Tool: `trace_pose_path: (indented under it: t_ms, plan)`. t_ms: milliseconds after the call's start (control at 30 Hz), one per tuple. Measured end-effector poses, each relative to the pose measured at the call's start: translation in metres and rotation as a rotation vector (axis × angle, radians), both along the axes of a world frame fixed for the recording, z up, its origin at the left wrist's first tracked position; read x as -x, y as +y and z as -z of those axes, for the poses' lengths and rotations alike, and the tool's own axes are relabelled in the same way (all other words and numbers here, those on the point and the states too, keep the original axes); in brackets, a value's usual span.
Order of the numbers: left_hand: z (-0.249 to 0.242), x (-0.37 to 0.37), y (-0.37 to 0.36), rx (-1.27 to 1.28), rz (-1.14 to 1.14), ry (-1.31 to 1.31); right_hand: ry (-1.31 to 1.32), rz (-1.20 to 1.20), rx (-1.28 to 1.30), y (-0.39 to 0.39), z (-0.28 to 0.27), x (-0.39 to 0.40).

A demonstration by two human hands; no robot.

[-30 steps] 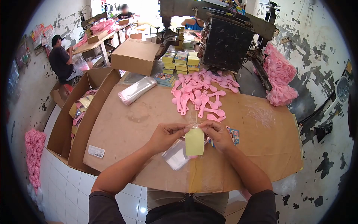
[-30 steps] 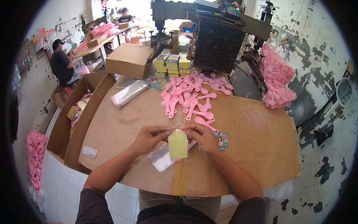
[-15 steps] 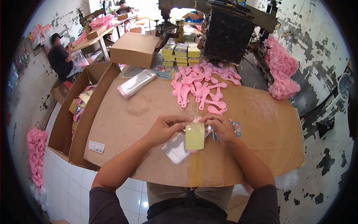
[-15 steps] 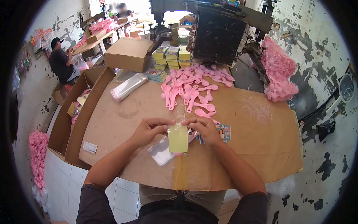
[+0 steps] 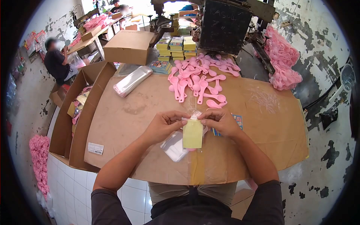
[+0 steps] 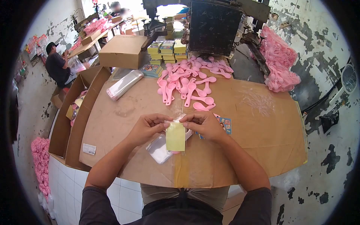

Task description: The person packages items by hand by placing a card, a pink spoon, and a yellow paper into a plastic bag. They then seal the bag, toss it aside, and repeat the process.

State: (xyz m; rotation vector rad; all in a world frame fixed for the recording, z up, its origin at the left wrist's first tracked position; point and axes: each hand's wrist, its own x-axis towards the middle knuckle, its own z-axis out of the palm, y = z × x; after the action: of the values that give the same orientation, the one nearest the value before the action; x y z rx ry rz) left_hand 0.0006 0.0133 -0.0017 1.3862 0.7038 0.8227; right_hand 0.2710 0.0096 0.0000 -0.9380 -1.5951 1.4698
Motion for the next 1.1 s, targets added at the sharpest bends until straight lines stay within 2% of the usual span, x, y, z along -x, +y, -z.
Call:
trace_pose_path:
  t_ms: [467,667,767,1100]
  plan:
    - [-0.005,0.0,-0.001,0.01,0.037,0.016,-0.002,-0.019,0.003,-0.003,-0.008,-0.002]
    - [-0.006,0.001,0.0,-0.025,0.018,0.035,-0.12,-0.019,-0.178,-0.002,-0.002,0.0]
    - [-0.006,0.001,-0.002,-0.045,-0.015,0.019,-0.045,0.021,-0.215,-0.005,-0.001,0.004]
    - [-0.007,0.002,-0.001,-0.095,-0.051,0.007,-0.088,-0.041,-0.305,-0.007,-0.004,0.005]
